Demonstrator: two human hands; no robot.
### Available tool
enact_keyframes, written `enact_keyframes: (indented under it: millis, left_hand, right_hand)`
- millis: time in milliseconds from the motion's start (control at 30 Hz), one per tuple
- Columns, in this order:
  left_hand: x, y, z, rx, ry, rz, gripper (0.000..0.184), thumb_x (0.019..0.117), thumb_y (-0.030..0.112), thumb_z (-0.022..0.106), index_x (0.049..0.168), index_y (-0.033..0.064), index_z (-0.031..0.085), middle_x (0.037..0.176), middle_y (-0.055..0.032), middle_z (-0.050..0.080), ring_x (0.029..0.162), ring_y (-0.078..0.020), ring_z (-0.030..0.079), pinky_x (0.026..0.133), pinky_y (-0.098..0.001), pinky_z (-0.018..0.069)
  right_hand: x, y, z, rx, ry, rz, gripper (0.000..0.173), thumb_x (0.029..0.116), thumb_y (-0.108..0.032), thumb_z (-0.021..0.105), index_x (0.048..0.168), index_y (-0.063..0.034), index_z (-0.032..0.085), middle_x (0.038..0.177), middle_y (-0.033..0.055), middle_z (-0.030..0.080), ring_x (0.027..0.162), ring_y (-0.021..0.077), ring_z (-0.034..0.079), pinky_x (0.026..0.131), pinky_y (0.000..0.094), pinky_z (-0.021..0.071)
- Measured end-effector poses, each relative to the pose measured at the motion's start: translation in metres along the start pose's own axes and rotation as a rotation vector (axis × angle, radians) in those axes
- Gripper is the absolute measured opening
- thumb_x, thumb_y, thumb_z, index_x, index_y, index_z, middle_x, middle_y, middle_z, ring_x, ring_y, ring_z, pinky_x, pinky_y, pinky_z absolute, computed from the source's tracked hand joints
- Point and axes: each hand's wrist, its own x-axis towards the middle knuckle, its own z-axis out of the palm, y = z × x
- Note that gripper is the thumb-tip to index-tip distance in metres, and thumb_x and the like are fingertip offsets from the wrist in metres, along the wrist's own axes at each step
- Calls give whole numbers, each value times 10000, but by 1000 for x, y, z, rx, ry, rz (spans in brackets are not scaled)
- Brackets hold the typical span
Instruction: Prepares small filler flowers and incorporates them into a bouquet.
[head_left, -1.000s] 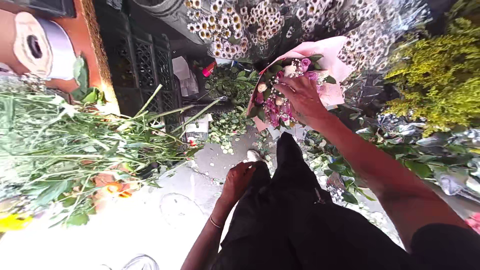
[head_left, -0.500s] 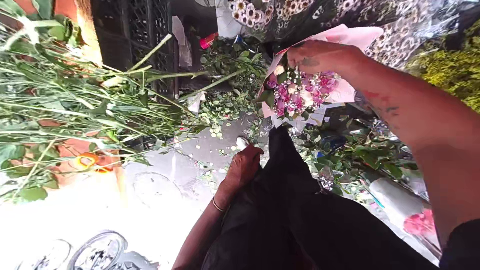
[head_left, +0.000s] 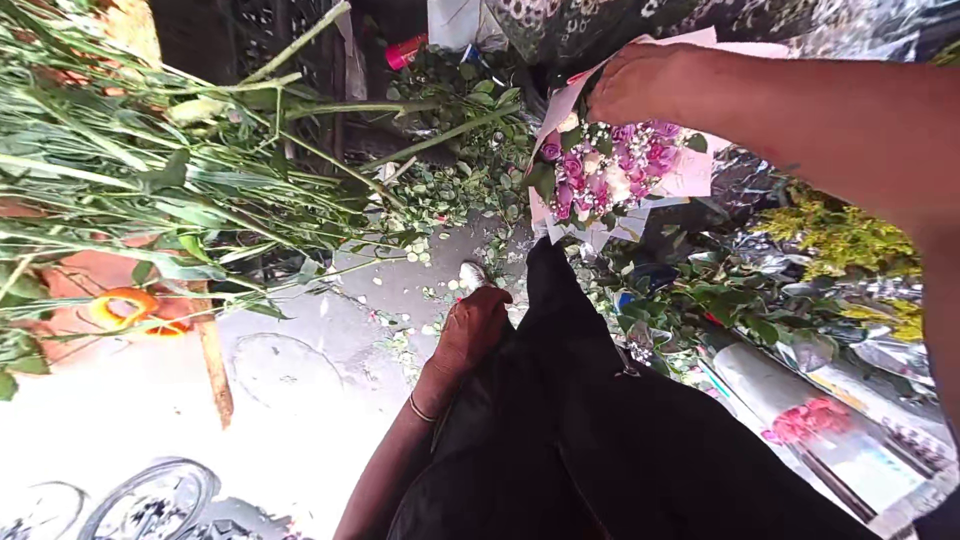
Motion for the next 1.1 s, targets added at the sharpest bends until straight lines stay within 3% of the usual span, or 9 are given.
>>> enact_keyframes:
  millis: [67,167,500,600,700,800,900,1000,1100]
  left_hand:
    - [-1,0,-1,1,1,-2,274,993,87,494,1089,28,744,1015,-165,738,881,-294,726,807,-462,583]
    - [-4,0,-2,-1,-13,-12,275,995,90,495,1098,25,742,1032,-167,734,899,-299,725,822,-473,582]
    - [-8,4,-4,17,-36,-68,293,994,95,481,1123,29,736,1036,-173,733,898,-320,720,817,-502,570]
    - [-10,6,-7,30,-41,-94,296,1002,97,478,1131,22,733,1059,-176,736,925,-330,723,838,-512,566]
    - [-16,5,-10,41,-22,-106,298,1002,98,475,1129,23,734,1036,-176,736,901,-323,722,825,-505,570]
    - [-21,0,-10,47,-14,-117,298,998,104,478,1133,23,731,995,-177,727,852,-320,710,794,-504,567]
    - [-20,-2,-7,43,-17,-132,297,1007,115,480,1137,23,730,999,-177,726,850,-319,708,797,-501,566]
    - [-19,0,-5,31,-29,-126,292,1017,116,482,1139,29,732,1025,-172,730,857,-309,710,807,-490,568]
    - [-15,3,-1,22,-48,-102,294,1019,114,479,1143,27,731,1050,-175,734,894,-316,719,828,-494,568]
  right_hand:
    - [-3,-6,-5,43,-29,42,227,1026,2,505,1166,10,684,1142,220,679,1155,418,625,1017,584,457]
    - [1,-6,-10,85,-86,99,219,1032,-24,514,1175,13,676,1123,262,663,1124,470,618,941,639,471]
    - [16,-12,-1,161,-142,266,281,1072,-116,471,1122,88,658,1081,319,649,1099,500,616,882,660,465]
    - [10,-8,-4,129,-145,233,269,1072,-126,479,1149,53,664,1074,298,657,1091,481,624,886,647,465]
    - [3,0,-13,150,-148,184,270,1004,-123,602,1261,-96,679,1101,278,660,1086,489,620,857,679,475]
    - [-10,1,-21,146,-107,154,201,969,-130,664,1153,-54,692,1092,262,662,1058,486,632,802,683,489]
    - [-13,1,-20,107,-99,113,203,988,-89,623,1179,-43,670,1106,252,656,1065,476,632,805,664,498]
    - [-6,1,-11,94,-104,29,322,1003,-62,588,1312,-124,654,1174,232,667,1131,464,627,880,669,487]
    - [5,2,-6,100,-122,66,272,1005,-101,595,1264,-119,675,1114,238,676,1087,467,639,829,683,490]
